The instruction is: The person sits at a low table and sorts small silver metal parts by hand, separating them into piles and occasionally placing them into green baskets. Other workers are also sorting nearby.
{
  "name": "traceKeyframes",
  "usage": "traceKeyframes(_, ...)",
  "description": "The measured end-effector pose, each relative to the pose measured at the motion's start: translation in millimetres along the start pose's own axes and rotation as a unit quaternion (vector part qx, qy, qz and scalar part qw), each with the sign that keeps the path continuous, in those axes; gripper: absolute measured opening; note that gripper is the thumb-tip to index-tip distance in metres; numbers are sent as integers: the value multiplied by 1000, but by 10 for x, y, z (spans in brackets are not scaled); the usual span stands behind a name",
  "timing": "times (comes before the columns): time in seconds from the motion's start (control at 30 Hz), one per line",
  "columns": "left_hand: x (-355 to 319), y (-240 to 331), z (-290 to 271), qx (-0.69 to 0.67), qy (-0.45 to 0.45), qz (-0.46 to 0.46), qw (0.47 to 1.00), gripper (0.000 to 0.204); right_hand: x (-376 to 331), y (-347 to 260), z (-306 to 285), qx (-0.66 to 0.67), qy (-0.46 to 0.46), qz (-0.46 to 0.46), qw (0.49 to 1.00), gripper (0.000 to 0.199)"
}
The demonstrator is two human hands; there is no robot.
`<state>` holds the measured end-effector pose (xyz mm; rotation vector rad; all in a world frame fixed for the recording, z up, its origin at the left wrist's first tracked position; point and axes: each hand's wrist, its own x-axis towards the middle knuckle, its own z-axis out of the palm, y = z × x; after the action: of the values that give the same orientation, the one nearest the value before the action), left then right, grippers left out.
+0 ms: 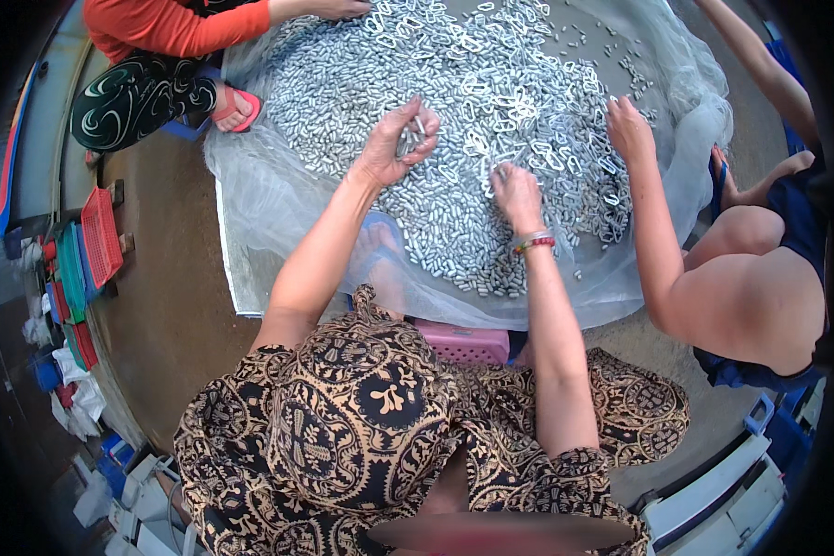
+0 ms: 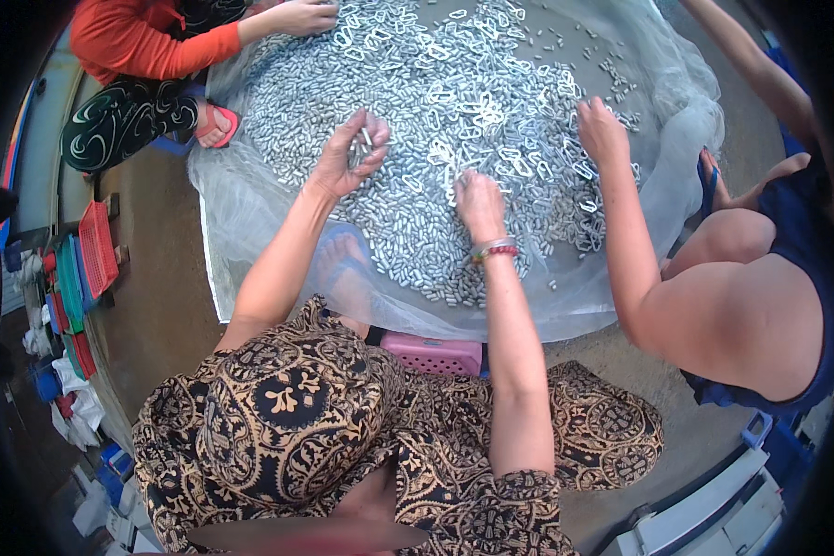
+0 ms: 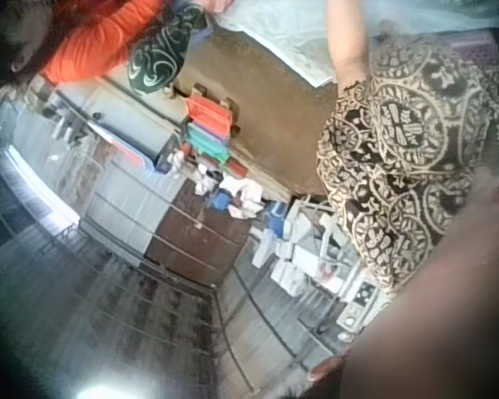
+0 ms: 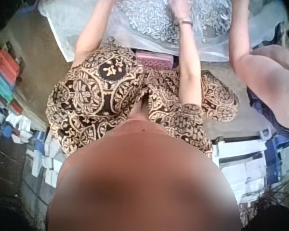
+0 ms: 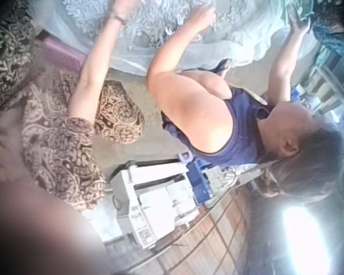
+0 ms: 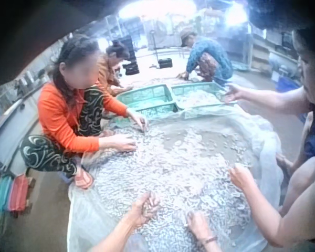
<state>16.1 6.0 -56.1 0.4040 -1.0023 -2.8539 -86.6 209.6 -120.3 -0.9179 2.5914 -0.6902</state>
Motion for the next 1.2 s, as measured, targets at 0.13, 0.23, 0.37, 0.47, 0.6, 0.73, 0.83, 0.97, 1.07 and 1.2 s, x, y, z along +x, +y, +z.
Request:
traceKeyframes(0.13,-103,73,-54,-79,-26,3,997,30,-49,-208,-76,228,-83,-7,970,18)
traceKeyframes(0.23,-113,47,-135,46,1,-20,999,24,42,-19,-490,387,-100,133,907,18)
traceKeyframes(0.37,-91,-152,-199,514,-12,-86,854,24,59,277,-727,214,-51,82,972,38)
traceKeyframes(0.47,-102,-459,-172,816,-147,73,554,27,-94,203,-364,92,-37,-70,993,53)
traceKeyframes(0.6,13,-527,-120,848,-94,35,521,24,-282,-63,88,-54,-151,7,987,42)
traceKeyframes(0.73,67,-147,-50,593,58,-42,802,17,-148,-48,-234,107,-30,9,994,21)
traceKeyframes(0.83,-12,21,-11,274,8,-23,961,29,-89,54,-669,575,-181,154,783,15)
traceKeyframes(0.97,-67,-23,-54,-52,-118,-26,991,52,-130,30,-862,667,-168,127,715,19)
traceKeyframes(1.07,-33,-101,-102,-87,-137,-7,987,54,-201,26,-820,728,-149,87,663,20)
traceKeyframes(1.2,5,-43,-108,2,-109,-34,993,42,-202,156,-819,794,-195,-20,576,23)
